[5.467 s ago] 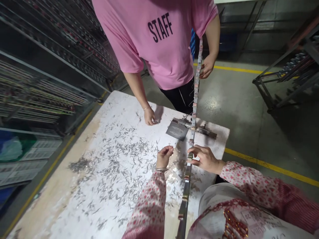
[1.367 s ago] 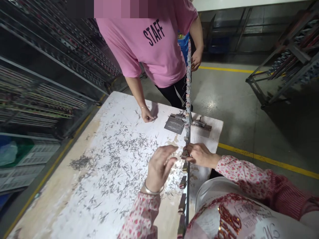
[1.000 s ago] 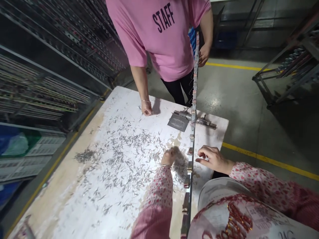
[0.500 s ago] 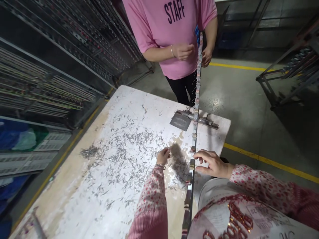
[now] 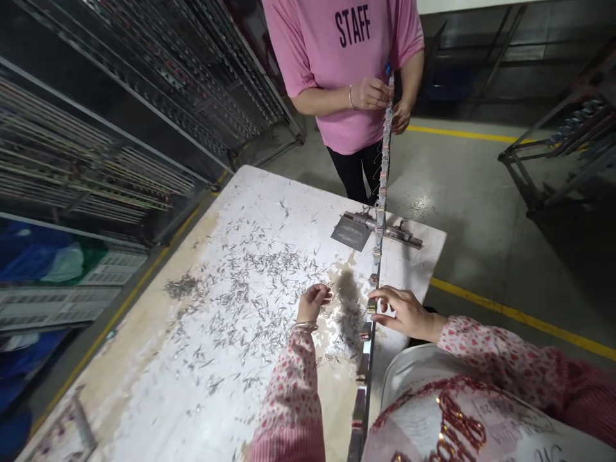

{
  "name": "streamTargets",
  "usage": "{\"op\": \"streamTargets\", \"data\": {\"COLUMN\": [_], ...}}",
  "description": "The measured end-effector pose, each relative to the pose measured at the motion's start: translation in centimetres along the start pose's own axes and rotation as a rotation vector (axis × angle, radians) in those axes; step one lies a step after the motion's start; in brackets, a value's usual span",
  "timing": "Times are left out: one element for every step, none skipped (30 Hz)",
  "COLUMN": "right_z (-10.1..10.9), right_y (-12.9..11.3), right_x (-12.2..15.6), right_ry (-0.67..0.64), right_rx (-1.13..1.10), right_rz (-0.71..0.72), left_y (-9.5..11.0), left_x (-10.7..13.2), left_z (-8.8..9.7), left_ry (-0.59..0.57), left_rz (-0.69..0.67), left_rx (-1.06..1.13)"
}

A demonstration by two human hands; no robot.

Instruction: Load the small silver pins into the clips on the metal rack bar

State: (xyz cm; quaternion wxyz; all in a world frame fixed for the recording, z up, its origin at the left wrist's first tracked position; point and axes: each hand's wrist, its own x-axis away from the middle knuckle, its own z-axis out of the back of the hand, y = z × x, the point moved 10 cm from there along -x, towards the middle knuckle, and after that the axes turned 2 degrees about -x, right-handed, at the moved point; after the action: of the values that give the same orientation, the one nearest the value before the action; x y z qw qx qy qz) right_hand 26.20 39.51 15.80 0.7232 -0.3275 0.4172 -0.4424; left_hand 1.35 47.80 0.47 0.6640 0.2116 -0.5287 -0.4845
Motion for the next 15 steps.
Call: {"op": "streamTargets", "data": {"right_z": [0.0, -0.1, -0.1, -0.1, -0.2, -0.3, -0.5, -0.7, -0.8, -0.9, -1.0, -1.1, -1.2, -1.3, -1.5], "right_y": [-0.1, -0.2, -0.3, -0.5, -0.7, -0.9, -1.0, -1.0, -1.1, -1.1, -1.0, -0.9, -0.8, -0.7, -0.5], "right_x": [-0.1, -0.2, -0.3, -0.4, -0.6, -0.7, -0.9, -1.0, -1.0, -1.1, -1.0, -0.9, -0.9, -0.7, -0.6], "right_ry": [0.006, 0.014, 0.026, 0.038, 0.047, 0.052, 0.052, 0.048, 0.044, 0.039, 0.035, 0.031, 0.024, 0.014, -0.002], "right_rx": [0.017, 0.042, 0.077, 0.117, 0.160, 0.201, 0.237, 0.267, 0.286, 0.295, 0.297, 0.293, 0.286, 0.280, 0.278], "right_rz": [0.009, 0.018, 0.026, 0.033, 0.039, 0.042, 0.045, 0.046, 0.047, 0.050, 0.053, 0.055, 0.055, 0.052, 0.046], "left_y": [1.7, 3.7, 6.0, 8.3, 10.6, 12.6, 14.4, 16.0, 17.3, 18.5, 19.6, 20.6, 21.4, 22.2, 22.8], "left_x": [0.8, 1.7, 2.8, 4.0, 5.4, 6.7, 8.1, 9.3, 10.4, 11.4, 12.3, 13.1, 13.8, 14.4, 14.9], "left_z": [-0.1, -0.2, -0.2, -0.2, -0.3, -0.4, -0.6, -0.9, -1.2, -1.6, -1.9, -2.1, -2.4, -2.6, -2.8], "left_ry": [-0.016, -0.029, -0.035, -0.039, -0.039, -0.041, -0.046, -0.056, -0.069, -0.079, -0.086, -0.089, -0.089, -0.089, -0.090], "left_rz": [-0.049, -0.114, -0.191, -0.274, -0.351, -0.410, -0.458, -0.499, -0.537, -0.579, -0.625, -0.676, -0.725, -0.768, -0.809], "left_rx": [0.020, 0.028, 0.022, 0.007, -0.013, -0.034, -0.052, -0.075, -0.099, -0.124, -0.149, -0.171, -0.187, -0.202, -0.215]}}
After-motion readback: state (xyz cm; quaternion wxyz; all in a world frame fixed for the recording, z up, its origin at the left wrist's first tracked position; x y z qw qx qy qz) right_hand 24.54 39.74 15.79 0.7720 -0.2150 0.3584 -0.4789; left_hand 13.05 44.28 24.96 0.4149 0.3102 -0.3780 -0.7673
